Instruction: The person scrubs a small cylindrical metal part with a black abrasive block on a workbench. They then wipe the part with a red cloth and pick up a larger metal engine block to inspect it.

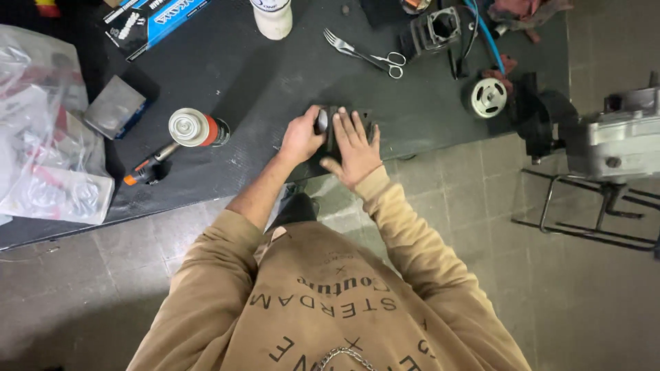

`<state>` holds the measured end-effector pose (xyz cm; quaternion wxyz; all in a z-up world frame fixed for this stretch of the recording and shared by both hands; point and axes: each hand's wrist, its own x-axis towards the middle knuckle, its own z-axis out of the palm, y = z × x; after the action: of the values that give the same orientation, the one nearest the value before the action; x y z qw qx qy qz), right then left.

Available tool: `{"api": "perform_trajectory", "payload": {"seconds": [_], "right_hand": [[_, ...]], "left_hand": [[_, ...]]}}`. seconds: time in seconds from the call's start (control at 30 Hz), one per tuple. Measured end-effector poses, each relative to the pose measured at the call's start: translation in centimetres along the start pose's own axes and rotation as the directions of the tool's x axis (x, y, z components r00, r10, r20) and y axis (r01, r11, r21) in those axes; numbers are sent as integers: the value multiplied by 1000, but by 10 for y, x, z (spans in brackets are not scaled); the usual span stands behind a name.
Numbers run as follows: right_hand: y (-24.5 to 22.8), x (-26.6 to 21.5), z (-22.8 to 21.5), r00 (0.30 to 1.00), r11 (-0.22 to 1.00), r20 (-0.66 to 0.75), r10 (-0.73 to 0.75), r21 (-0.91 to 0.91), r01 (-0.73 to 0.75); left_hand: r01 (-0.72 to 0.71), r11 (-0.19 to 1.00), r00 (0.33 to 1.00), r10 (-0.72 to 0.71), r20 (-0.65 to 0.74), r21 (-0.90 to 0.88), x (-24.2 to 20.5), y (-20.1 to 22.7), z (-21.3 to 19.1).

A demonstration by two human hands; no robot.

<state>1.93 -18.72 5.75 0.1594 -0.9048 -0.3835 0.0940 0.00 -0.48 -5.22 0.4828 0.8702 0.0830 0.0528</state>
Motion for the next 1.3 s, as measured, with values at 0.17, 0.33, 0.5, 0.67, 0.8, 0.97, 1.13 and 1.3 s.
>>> {"api": "perform_trajectory", "payload": {"seconds": [0.17, 0.33, 0.5, 0.67, 0.8, 0.97, 1.13, 1.3], "right_hand": [[12, 19, -16, 997, 995, -49, 65, 76, -61], [6, 21, -24, 991, 983, -133, -8, 183, 32], [-3, 17, -34, 953, 965, -291, -83, 214, 150], [-4, 39, -49, 982, 979, -184, 50, 205, -12], [-19, 32, -52, 950, 965, -308, -56, 229, 131], [-18, 53, -64, 959, 969, -278, 47, 248, 24], [-44, 53, -74, 946, 976, -311, -92, 161, 148], [32, 93, -43, 974, 299, 217, 60, 927, -225]], "left_hand": [[-184, 982, 982, 185, 30, -31, -4, 47, -30], [-88, 994, 994, 92, -63, 68, 7, 64, -34], [-170, 977, 982, 179, -60, 126, 24, 76, -52], [-229, 973, 966, 230, -121, 23, 20, 108, -71], [-216, 972, 967, 227, -116, 96, 37, 110, -88], [-303, 951, 950, 306, -68, 60, 22, 112, -95], [-205, 978, 959, 210, -188, 43, 36, 104, -102], [-332, 936, 943, 327, 58, 120, 21, 150, -134]]}}
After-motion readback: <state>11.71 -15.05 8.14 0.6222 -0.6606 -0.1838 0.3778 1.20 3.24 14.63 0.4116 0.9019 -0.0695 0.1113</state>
